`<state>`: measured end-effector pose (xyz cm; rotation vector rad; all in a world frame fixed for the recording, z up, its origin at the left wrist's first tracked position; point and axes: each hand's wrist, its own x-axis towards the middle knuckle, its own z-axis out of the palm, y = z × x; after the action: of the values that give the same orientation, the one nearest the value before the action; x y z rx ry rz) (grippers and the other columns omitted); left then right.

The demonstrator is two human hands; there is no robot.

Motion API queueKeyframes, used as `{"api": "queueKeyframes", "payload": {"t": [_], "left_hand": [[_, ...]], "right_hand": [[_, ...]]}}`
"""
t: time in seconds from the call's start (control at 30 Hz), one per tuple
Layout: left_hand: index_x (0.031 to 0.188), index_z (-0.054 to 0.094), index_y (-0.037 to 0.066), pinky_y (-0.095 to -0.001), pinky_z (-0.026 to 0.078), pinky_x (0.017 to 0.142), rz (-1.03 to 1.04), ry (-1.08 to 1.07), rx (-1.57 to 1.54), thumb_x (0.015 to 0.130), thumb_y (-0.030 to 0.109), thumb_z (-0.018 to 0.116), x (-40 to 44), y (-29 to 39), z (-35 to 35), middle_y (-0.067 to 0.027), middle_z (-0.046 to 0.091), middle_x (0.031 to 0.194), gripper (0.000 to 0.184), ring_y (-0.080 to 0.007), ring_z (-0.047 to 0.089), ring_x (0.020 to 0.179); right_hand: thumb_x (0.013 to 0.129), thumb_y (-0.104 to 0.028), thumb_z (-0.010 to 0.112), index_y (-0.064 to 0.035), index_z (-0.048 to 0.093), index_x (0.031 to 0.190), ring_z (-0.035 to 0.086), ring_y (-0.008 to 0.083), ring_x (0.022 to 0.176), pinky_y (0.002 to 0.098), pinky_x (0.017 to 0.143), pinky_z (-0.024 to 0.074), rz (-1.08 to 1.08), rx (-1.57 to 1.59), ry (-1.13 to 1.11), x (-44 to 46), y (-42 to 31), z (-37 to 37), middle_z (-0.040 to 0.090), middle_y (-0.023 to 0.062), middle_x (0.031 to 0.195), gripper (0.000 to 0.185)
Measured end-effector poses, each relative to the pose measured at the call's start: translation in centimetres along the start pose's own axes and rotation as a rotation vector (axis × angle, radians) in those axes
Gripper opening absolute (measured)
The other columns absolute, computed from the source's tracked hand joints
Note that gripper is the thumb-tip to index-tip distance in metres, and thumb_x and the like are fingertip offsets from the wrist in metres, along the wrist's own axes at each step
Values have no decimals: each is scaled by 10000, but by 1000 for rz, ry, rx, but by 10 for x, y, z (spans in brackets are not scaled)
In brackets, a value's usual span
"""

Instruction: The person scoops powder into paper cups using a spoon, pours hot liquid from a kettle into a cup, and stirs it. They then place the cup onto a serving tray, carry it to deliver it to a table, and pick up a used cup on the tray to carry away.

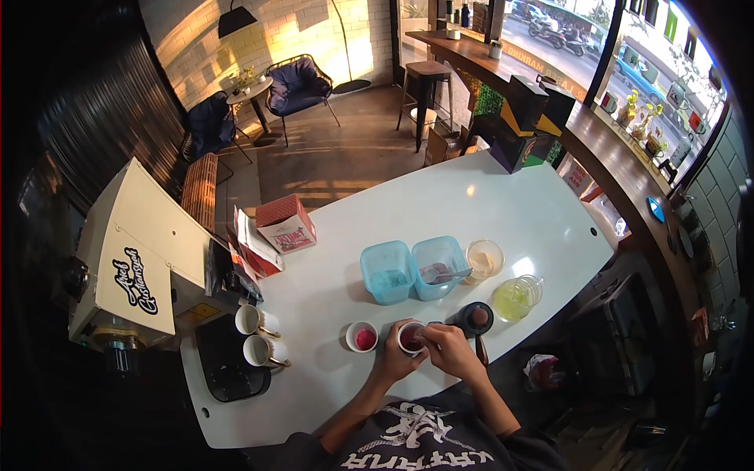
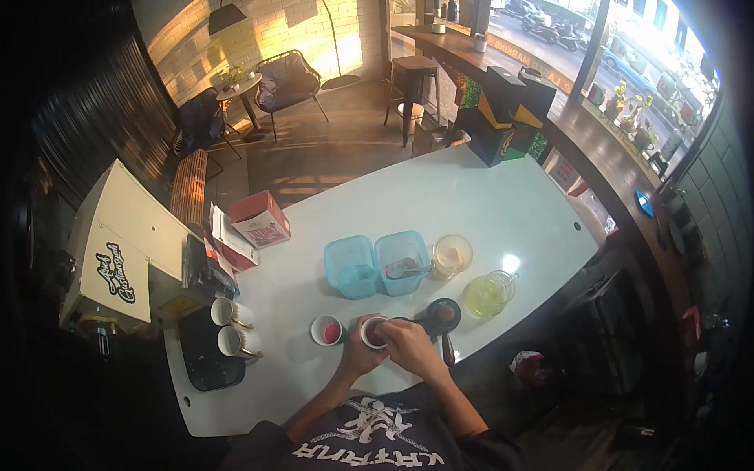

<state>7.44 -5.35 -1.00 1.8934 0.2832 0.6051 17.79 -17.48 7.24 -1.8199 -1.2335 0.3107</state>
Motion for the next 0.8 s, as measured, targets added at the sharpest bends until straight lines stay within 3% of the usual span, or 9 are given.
{"api": "queueKeyframes", "payload": {"t": [0.57, 0.8], "left_hand": [[1254, 497, 9, -362, 537, 895, 42, 24, 57, 690, 89, 858, 1, 7, -2, -156, 623, 1146, 674, -274, 657, 1045], [1262, 483, 5, -354, 529, 908, -8, -6, -20, 689, 61, 838, 1, 8, -1, -144, 616, 1136, 677, -261, 650, 1047]], "right_hand": [[813, 10, 631, 20, 662, 968, 645, 380, 790, 429, 704, 519, 22, -62, 61, 2, -2, -5, 645, 179, 853, 158], [821, 21, 624, 22, 665, 968, 648, 376, 770, 418, 695, 521, -21, 86, 10, -1, 2, 1, 648, 176, 839, 153]]}}
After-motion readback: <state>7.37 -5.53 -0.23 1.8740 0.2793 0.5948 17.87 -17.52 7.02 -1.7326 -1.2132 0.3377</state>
